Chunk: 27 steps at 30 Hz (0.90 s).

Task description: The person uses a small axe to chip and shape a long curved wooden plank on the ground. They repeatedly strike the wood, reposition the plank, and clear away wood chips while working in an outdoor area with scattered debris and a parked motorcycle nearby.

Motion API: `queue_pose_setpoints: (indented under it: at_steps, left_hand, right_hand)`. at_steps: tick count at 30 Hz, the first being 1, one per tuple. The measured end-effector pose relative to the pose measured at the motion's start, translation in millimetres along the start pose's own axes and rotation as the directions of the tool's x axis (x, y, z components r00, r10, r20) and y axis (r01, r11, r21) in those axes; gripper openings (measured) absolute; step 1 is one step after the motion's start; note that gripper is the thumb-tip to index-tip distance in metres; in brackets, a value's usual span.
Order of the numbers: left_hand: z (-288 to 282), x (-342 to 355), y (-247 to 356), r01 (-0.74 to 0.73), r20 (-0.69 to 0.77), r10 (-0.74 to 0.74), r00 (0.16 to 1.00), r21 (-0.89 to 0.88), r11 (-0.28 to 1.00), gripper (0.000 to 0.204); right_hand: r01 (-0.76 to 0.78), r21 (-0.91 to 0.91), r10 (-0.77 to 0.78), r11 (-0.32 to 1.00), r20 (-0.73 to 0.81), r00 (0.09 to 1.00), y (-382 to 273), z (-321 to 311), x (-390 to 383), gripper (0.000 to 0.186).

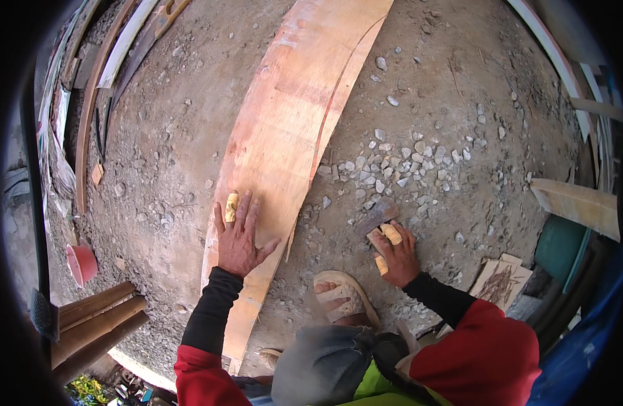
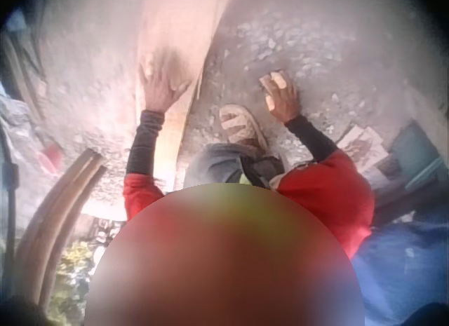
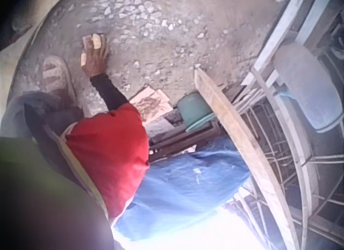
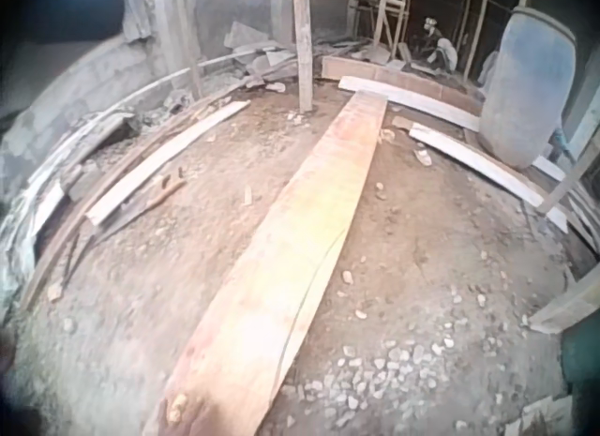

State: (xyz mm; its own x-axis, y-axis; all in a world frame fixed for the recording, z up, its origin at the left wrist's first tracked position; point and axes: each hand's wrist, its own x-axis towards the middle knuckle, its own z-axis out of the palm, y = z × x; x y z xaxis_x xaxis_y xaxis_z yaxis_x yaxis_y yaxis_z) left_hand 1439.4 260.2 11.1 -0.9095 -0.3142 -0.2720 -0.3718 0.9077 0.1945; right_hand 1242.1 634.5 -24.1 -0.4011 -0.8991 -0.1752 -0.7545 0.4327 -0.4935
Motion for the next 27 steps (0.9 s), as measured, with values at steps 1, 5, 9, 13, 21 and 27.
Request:
queue_pose_setpoints:
  at_steps: [1,5,9,13,21,27]
  left_hand:
    - [-6.6,-17.9,-5.0,0.008,0.043,-0.009,0.999,0.025,1.000,0.108]
    - [-12.4,-52.4,-1.8,0.074,0.032,-0.074,0.997,0.005,0.997,0.089]
    - [13.4,-16.6,38.1,0.052,-0.082,-0.058,0.995,-0.067,0.996,0.069]
    - [33.3,37.3,78.7,0.018,-0.245,-0.039,0.969,-0.088,0.996,0.082]
    - [48.5,66.7,53.6,0.193,-0.215,-0.220,0.951,-0.139,0.971,0.106]
    - [49.3,61.3,50.1,0.180,-0.175,-0.206,0.963,-0.155,0.972,0.106]
  right_hand:
    - [0.012,-0.010,-0.012,1.000,-0.010,1.000,-1.1,0.2,0.3,0.065]
    - [-0.004,-0.023,0.004,1.000,0.009,1.000,-7.3,1.9,2.3,0.067]
    - [0.016,-0.062,-0.015,0.998,0.010,1.000,-8.5,5.1,1.3,0.063]
    - [-0.016,-0.135,0.013,0.991,-0.017,1.000,-7.9,9.8,-4.7,0.061]
    - [-0.208,-0.303,0.184,0.930,-0.107,0.977,-16.5,17.9,-13.1,0.059]
    - [-0.296,-0.404,0.301,0.865,-0.053,0.952,-24.0,-44.0,-36.3,0.056]
